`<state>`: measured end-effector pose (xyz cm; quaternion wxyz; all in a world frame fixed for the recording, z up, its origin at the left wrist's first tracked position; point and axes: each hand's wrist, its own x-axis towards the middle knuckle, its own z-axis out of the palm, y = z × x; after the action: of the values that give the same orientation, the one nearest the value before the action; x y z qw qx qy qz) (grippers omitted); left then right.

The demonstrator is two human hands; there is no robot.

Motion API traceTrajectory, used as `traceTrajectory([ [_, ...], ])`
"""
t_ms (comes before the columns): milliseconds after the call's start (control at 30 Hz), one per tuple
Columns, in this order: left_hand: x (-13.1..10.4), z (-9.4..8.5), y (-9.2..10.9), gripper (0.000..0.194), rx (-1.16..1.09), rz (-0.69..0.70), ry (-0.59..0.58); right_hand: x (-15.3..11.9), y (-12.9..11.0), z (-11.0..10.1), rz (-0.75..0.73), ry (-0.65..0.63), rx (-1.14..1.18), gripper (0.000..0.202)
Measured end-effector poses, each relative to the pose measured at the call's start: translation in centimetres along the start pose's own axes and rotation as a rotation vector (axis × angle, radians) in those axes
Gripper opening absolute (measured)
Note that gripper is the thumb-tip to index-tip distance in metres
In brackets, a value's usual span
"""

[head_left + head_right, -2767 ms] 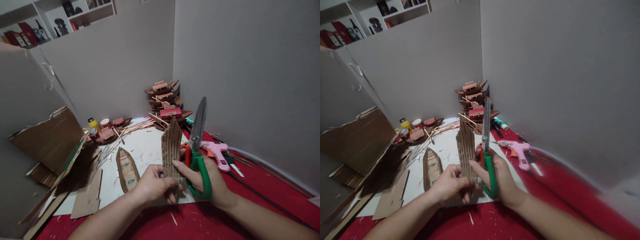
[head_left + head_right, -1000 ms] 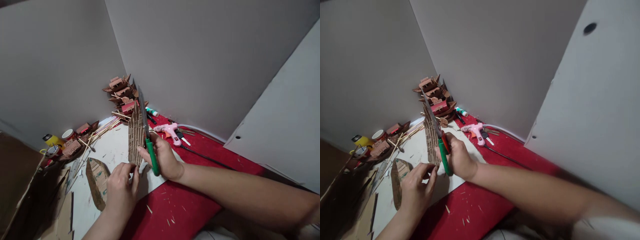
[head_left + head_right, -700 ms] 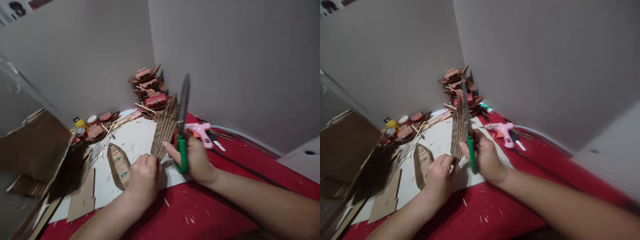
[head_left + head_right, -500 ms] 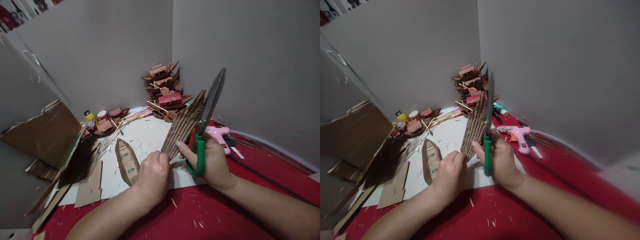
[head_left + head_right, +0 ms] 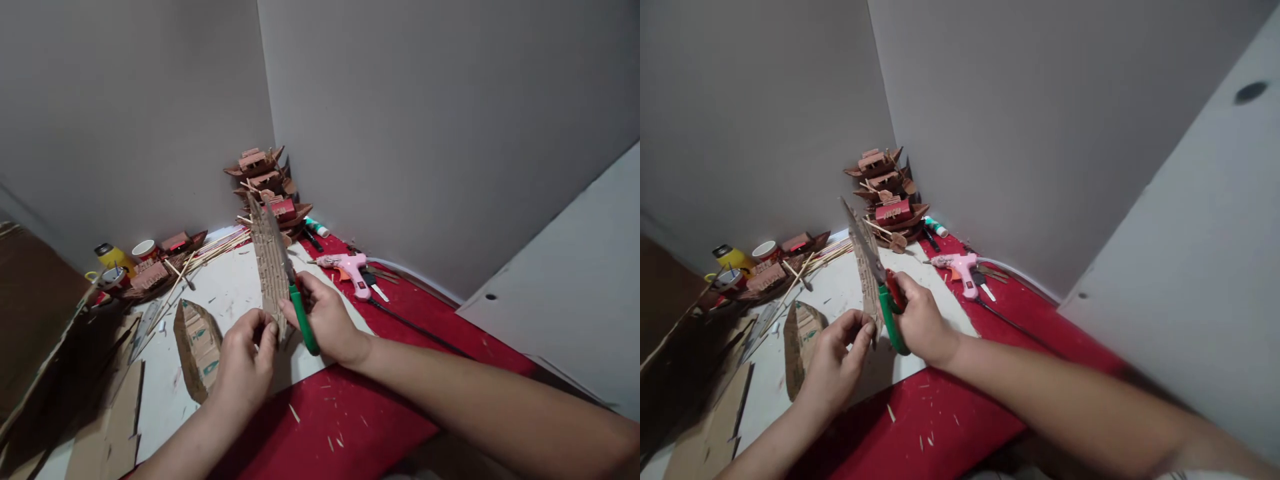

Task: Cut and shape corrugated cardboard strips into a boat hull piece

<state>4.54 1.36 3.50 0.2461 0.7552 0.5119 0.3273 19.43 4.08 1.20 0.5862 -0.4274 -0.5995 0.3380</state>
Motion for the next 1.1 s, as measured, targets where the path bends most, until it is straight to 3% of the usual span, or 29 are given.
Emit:
traceTrajectory([
  [233, 0.6, -0.2, 0.3, 0.02, -0.39, -0.171, -0.034, 0.4, -0.2, -0.3, 0.025, 0.033, 0.069, 0.017],
  [533, 0.6, -0.3, 0.9, 0.021, -0.501, -0.225, 0.031, 0.7, -0.4, -0.3, 0.178, -0.009, 0.317, 0.02],
  [900, 0.8, -1.1, 0.6, 0.017, -0.651, -0.292, 0.009, 1.0, -1.7, -0.8, 0.268, -0.011, 0.447, 0.028],
  [1000, 0.8, -1.5, 0.7, 0.015, -0.709, -0.275, 0.047, 1.3, -2.0, -1.0, 0.32, -0.003, 0.467, 0.031],
  [1100, 0.4, -3.2, 1.5, 0.009, -0.728, -0.223, 0.17, 1.8, -2.0, -1.3, 0.357, 0.024, 0.458, 0.034],
])
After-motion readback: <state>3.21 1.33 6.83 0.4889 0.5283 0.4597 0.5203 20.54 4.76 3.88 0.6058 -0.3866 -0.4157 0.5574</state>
